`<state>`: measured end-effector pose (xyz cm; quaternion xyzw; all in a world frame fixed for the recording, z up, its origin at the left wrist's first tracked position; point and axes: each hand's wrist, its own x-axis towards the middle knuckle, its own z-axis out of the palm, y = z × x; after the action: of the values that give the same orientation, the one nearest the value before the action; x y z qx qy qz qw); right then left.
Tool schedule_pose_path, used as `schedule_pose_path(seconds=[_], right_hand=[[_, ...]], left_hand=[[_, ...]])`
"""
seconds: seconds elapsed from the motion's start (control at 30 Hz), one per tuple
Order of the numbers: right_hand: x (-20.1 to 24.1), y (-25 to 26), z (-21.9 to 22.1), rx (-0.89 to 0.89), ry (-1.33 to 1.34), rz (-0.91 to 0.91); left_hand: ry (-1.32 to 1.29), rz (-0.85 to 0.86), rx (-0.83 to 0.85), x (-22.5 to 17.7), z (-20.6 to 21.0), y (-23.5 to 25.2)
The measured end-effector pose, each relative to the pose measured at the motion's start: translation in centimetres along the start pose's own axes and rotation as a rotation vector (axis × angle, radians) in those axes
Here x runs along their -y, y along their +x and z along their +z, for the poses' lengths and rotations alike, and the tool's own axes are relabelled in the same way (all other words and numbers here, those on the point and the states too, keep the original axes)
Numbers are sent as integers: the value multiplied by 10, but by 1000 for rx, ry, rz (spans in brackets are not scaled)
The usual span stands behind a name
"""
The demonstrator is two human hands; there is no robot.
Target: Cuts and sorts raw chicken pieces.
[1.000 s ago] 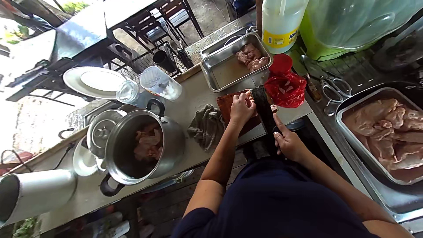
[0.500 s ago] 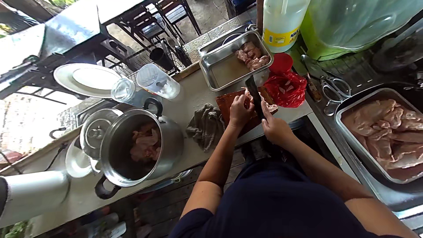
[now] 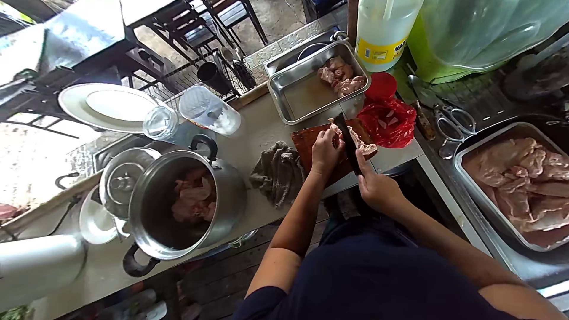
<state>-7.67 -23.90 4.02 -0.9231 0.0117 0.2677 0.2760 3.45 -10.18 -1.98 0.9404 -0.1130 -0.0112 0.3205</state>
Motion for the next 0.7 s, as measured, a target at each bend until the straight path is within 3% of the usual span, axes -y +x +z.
schedule_pose_path(seconds=[0.17,0.23,0.43,0.5,0.63,0.7], right_hand=[[18,59,-9,-148,-9,16],[10,49,-1,-176,-38,-9],[-9,-24,13,-45,-105,-9],[-1,-6,4,-27,-75,-2],[12,65,-6,-194,-12,-44],[9,75,-11,-210,7,-61]], left_hand=[[30,16,-28,2,1,-1],[21,-11,-62,2,6,-3],[15,-6,-118,-1,10,-2],[19,19,-73,0,8,-1],[53,9,33,-3,-3,-3],[62,1,37,-2,-7,-3]])
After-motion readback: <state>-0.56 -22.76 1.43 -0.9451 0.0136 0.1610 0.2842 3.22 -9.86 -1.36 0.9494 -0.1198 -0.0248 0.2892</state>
